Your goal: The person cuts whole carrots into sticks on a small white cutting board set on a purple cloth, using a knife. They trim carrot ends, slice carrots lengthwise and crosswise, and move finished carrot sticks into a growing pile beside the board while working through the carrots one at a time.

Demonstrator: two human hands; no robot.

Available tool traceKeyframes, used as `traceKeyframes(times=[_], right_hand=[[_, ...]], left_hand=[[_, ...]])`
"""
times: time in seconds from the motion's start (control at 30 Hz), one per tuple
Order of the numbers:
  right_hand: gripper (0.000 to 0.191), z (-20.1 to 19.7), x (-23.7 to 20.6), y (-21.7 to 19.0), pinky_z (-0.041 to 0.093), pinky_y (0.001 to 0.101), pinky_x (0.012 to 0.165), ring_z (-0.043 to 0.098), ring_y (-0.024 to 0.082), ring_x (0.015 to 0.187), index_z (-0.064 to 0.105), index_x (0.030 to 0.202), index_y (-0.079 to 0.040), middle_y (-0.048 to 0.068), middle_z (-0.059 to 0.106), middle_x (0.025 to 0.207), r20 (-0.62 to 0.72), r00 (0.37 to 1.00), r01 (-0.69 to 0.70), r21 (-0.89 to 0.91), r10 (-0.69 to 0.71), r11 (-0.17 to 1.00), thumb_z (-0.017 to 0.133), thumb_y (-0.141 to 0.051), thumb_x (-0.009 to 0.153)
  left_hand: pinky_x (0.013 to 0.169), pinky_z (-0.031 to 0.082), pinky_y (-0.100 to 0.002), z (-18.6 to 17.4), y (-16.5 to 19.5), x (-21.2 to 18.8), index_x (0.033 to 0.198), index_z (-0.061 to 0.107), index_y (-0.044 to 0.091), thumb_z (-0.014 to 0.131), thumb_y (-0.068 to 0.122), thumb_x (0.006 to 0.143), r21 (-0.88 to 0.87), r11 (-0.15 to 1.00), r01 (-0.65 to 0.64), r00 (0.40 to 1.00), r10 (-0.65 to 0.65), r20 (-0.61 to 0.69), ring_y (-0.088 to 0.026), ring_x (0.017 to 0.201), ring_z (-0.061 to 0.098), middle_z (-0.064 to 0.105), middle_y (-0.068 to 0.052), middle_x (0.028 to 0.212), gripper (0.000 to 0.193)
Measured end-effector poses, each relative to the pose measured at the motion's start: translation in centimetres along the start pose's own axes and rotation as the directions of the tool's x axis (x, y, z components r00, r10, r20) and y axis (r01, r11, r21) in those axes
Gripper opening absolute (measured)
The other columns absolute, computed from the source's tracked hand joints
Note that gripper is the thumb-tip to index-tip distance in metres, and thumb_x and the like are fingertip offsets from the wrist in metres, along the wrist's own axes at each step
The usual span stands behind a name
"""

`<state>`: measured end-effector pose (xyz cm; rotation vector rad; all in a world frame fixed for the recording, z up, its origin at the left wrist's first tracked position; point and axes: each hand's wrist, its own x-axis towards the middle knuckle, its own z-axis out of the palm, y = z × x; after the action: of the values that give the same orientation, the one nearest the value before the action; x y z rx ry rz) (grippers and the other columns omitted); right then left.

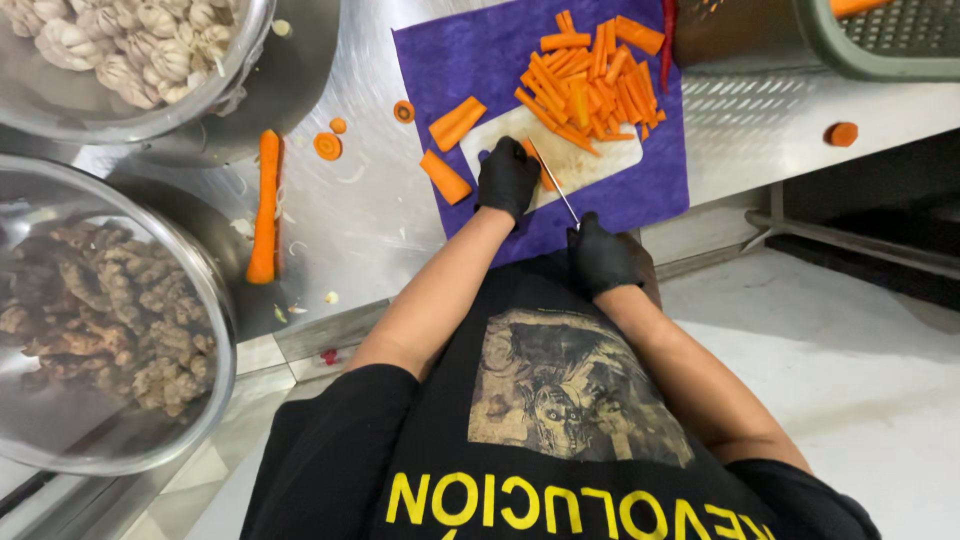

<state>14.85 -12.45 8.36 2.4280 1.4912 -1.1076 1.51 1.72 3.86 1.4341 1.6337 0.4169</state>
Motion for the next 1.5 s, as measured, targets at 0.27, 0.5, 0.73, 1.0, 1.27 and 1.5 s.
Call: traceKeyframes(times=[0.27,0.5,0.73,1.0,1.27,1.5], right_hand=[[0.031,0.6,0.2,0.0,0.052,0.0605,0.059,0.068,0.051,0.07,0.049,0.115,-0.002,0.03,0.07,0.079,-0.048,0.996,0.079,-0.031,-0.081,0.996,0.055,-0.03,0.104],[0.035,1.3,1.5,0.1,0.054,0.0586,0.062,0.07,0.05,0.073,0.047,0.118,0.003,0.03,0.071,0.082,-0.039,0.998,0.042,-0.036,-0.043,0.998,0.054,-0.028,0.103],[0.049,2.8,2.4,0.6,0.054,0.0574,0.06,0.069,0.051,0.071,0.043,0.121,0.009,0.032,0.069,0.082,-0.068,0.979,0.183,-0.09,-0.19,0.979,0.058,-0.029,0.095],[0.038,-0.5,3.2,1.4,0.052,0.0628,0.073,0.068,0.053,0.083,0.049,0.12,-0.002,0.031,0.071,0.09,-0.062,0.992,0.108,-0.07,-0.113,0.992,0.051,-0.038,0.107],[0.033,-1.5,2.7,2.5,0.051,0.0621,0.074,0.067,0.052,0.084,0.054,0.112,-0.008,0.03,0.07,0.088,-0.018,0.995,0.094,-0.062,-0.095,0.994,0.054,-0.039,0.1],[0.036,-0.9,5.0,4.0,0.052,0.0612,0.078,0.067,0.051,0.089,0.056,0.112,-0.007,0.03,0.07,0.093,-0.145,0.984,0.1,-0.03,-0.103,0.995,0.053,-0.042,0.102]], left_hand=[[0.076,0.056,-0.049,0.5,-0.3,0.5,0.096,0.065,0.008,0.073,0.024,0.08,-0.017,1.0,-0.004,1.0,0.004,-0.014,-0.041,0.092,0.07,0.073,-0.02,0.092,0.024],[0.115,0.043,-0.048,-0.9,-2.0,-1.3,0.142,0.053,0.004,0.064,0.017,0.085,0.235,0.813,-0.532,0.841,0.54,0.036,-0.036,0.14,0.05,0.055,-0.019,0.147,0.059],[0.119,0.012,-0.059,-0.7,-1.7,-2.0,0.149,0.036,-0.008,0.065,0.02,0.065,0.336,0.653,-0.679,0.733,0.574,0.366,-0.039,0.149,0.023,0.03,-0.028,0.159,0.093],[0.078,0.052,-0.05,-8.1,-2.7,3.8,0.098,0.069,0.008,0.078,0.017,0.066,0.533,0.747,-0.399,0.849,0.52,-0.094,-0.039,0.097,0.066,0.068,-0.015,0.101,0.035],[0.071,0.055,-0.049,-8.8,-2.6,6.3,0.093,0.067,0.007,0.077,0.022,0.081,0.435,0.866,-0.246,0.927,0.342,-0.155,-0.039,0.084,0.069,0.07,-0.016,0.093,0.022],[0.072,0.056,-0.046,-2.5,-1.6,1.5,0.096,0.068,0.005,0.078,0.029,0.08,-0.145,0.981,0.129,0.97,-0.095,0.222,-0.037,0.08,0.073,0.073,-0.02,0.089,0.031]])
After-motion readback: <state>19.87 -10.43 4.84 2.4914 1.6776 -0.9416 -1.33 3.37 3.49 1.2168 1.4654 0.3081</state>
